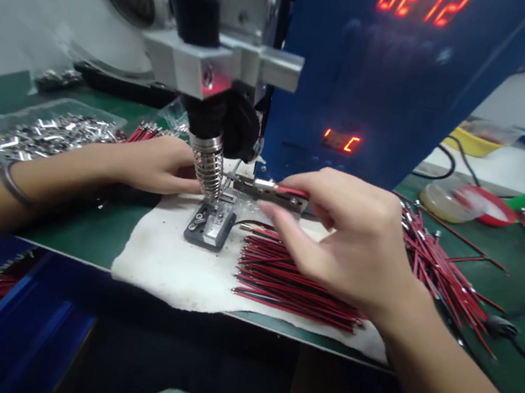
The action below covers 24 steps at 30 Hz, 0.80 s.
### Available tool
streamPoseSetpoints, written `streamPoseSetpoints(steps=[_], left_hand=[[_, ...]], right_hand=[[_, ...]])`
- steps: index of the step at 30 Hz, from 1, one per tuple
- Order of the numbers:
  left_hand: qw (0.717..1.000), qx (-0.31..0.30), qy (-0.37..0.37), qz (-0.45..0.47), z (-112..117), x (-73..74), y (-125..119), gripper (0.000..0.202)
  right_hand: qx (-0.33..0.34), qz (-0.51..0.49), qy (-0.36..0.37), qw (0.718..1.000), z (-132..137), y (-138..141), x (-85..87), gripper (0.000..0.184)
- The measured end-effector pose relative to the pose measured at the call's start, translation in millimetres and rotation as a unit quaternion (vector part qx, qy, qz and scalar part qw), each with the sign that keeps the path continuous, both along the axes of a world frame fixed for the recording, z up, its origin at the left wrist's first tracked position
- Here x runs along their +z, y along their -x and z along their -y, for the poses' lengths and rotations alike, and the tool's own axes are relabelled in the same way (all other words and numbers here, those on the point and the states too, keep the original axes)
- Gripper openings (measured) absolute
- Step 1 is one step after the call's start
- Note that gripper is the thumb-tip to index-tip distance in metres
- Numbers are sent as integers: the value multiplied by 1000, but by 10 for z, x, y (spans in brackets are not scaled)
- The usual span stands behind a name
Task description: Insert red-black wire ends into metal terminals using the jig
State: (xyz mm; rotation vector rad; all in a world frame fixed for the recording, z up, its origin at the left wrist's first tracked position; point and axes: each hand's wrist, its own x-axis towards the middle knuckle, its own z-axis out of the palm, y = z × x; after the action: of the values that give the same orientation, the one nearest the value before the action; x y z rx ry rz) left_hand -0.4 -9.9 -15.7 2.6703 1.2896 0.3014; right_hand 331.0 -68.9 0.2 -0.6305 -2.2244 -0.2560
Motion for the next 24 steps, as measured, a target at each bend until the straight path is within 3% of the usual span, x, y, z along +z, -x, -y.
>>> streamPoseSetpoints(steps=[4, 7, 12, 16, 19, 21, 24], left_hand=[[997, 39, 34, -61, 112, 93, -35, 61], [994, 89, 33, -62, 314, 138, 37, 67], [991, 136, 10, -11, 835, 128, 283, 67], [989, 136, -7, 49, 1264, -62, 409, 60], [987, 117, -67, 90, 1516, -283, 414, 42], [983, 102, -113, 102, 1629, -420, 382, 35], [983, 72, -123, 119, 1707, -553, 306, 35]], right_hand=[[-90, -57, 73, 992, -117, -10, -50, 20], [-99, -56, 132, 985, -140, 31, -104, 23], [-88, -22, 165, 982, -91, 112, -143, 30], [-107, 13, 199, 974, -77, 109, -134, 29], [-134, 58, 206, 968, -98, 80, -146, 27], [-133, 85, 198, 967, -119, 61, -165, 29], [-114, 107, 183, 971, -148, 33, -189, 33]])
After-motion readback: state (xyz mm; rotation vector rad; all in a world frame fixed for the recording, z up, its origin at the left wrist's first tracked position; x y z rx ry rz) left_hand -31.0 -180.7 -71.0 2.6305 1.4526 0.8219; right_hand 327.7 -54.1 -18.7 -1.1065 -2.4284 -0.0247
